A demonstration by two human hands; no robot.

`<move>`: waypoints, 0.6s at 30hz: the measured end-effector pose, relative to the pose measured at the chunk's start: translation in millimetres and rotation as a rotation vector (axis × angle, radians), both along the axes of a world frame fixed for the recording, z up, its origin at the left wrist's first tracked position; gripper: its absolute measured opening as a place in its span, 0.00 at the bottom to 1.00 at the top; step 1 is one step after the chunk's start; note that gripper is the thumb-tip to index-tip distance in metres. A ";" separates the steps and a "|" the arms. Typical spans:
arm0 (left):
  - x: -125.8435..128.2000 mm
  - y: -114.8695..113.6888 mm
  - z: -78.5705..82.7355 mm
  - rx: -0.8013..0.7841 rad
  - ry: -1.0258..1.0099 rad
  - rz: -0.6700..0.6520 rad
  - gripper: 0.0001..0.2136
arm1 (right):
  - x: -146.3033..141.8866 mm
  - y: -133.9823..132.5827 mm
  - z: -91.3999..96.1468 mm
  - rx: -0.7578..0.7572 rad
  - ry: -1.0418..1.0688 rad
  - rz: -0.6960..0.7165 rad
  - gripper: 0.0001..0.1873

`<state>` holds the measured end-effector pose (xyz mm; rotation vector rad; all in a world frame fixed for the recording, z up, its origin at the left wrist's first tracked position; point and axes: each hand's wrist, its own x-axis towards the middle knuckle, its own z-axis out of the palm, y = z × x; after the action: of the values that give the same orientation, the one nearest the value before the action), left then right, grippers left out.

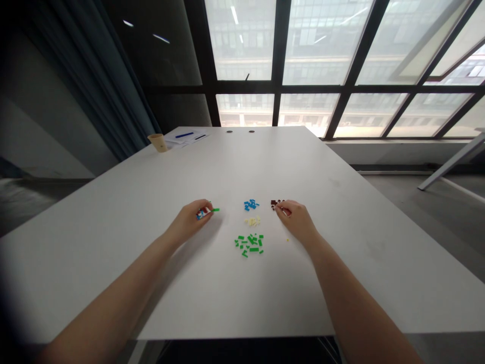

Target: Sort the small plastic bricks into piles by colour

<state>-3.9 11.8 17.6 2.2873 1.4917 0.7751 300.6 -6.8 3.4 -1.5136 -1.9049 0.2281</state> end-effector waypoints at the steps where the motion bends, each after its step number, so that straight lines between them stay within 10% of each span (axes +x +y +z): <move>1: 6.9 -4.9 1.1 0.012 -0.018 -0.029 0.05 | -3.8 -2.6 1.9 0.003 0.007 0.028 0.13; 18: 38.1 -24.9 -3.3 0.163 -0.029 -0.270 0.06 | -47.1 -23.7 -0.4 -0.031 0.019 0.319 0.09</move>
<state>34.2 -13.1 14.3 2.5152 1.1105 0.8716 253.5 -30.5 3.0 -1.2151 -2.1300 0.4137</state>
